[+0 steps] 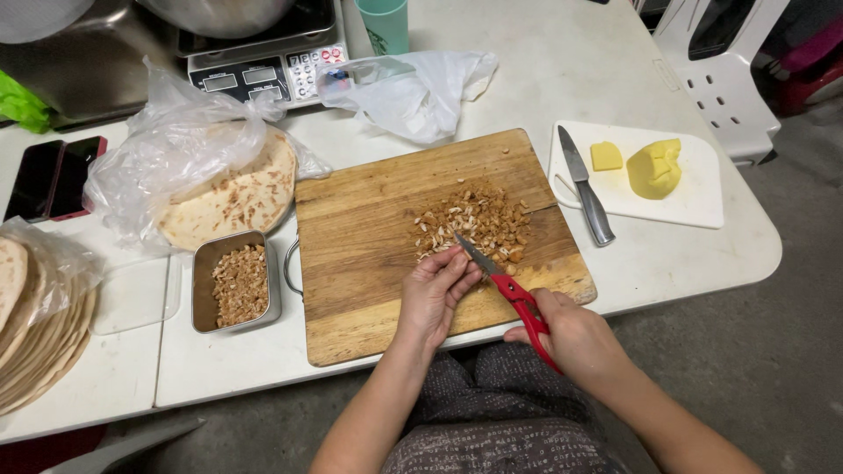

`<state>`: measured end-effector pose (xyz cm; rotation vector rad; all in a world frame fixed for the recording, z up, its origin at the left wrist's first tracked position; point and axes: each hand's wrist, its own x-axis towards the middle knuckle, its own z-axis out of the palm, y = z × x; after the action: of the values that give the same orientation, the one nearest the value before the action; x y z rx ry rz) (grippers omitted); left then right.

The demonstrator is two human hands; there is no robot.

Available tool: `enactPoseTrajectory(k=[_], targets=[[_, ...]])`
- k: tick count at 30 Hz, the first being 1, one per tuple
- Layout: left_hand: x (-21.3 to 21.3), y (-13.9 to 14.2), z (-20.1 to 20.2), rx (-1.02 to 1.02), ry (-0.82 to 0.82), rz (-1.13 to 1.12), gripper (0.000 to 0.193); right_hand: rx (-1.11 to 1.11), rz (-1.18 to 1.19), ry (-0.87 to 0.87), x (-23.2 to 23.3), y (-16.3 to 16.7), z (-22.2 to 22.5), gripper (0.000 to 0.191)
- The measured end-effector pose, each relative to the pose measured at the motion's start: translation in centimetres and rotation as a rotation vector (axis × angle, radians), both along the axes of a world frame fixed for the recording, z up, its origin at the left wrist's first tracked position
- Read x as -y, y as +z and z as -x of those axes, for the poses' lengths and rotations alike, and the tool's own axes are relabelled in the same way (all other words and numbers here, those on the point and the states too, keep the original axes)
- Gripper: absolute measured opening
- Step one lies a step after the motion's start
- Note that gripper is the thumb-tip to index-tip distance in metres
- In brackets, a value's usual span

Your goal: The person sits at a table cutting pieces of fried food into smaller bits with red-handled scissors on a wooden cutting board, occasionally sweeping cut pieces by hand into a metal container. Stacks of flatbread, a knife, and a block of butter-like fat sit on the table around the board.

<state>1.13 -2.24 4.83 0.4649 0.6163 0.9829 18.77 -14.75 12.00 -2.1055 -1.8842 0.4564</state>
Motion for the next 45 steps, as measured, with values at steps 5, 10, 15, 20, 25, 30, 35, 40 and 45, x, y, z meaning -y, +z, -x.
enactPoseTrajectory(k=[5, 10, 15, 20, 25, 30, 35, 40, 45], targets=[[-0.2, 0.6, 0.3, -0.007, 0.007, 0.033, 0.018, -0.039, -0.177, 0.132, 0.1, 0.4, -0.5, 0.081], [0.0, 0.4, 0.2, -0.008, -0.03, -0.012, 0.017, -0.02, -0.161, 0.134, -0.1, 0.7, -0.3, 0.086], [-0.1, 0.0, 0.5, -0.049, -0.036, -0.05, 0.017, -0.018, -0.086, 0.083, 0.0, 0.7, -0.1, 0.07], [-0.2, -0.1, 0.7, -0.043, -0.001, -0.101, 0.016, -0.051, -0.12, 0.096, 0.1, 0.7, -0.5, 0.069], [-0.3, 0.2, 0.7, 0.049, -0.003, -0.081, 0.019, -0.032, -0.211, 0.201, -0.3, 0.8, -0.6, 0.089], [-0.2, 0.4, 0.8, 0.001, 0.0, -0.057, 0.017, -0.015, -0.101, 0.144, -0.3, 0.7, 0.0, 0.089], [-0.3, 0.3, 1.0, -0.036, 0.004, -0.039, 0.016, -0.009, -0.105, 0.11, -0.3, 0.5, 0.6, 0.074], [-0.2, 0.0, 1.0, -0.065, 0.027, -0.073, 0.018, 0.03, 0.046, 0.046, 0.0, 0.6, 0.3, 0.064], [-0.3, 0.0, 1.3, -0.026, 0.018, -0.078, 0.02, -0.014, -0.162, 0.183, -0.2, 1.0, -0.2, 0.08]])
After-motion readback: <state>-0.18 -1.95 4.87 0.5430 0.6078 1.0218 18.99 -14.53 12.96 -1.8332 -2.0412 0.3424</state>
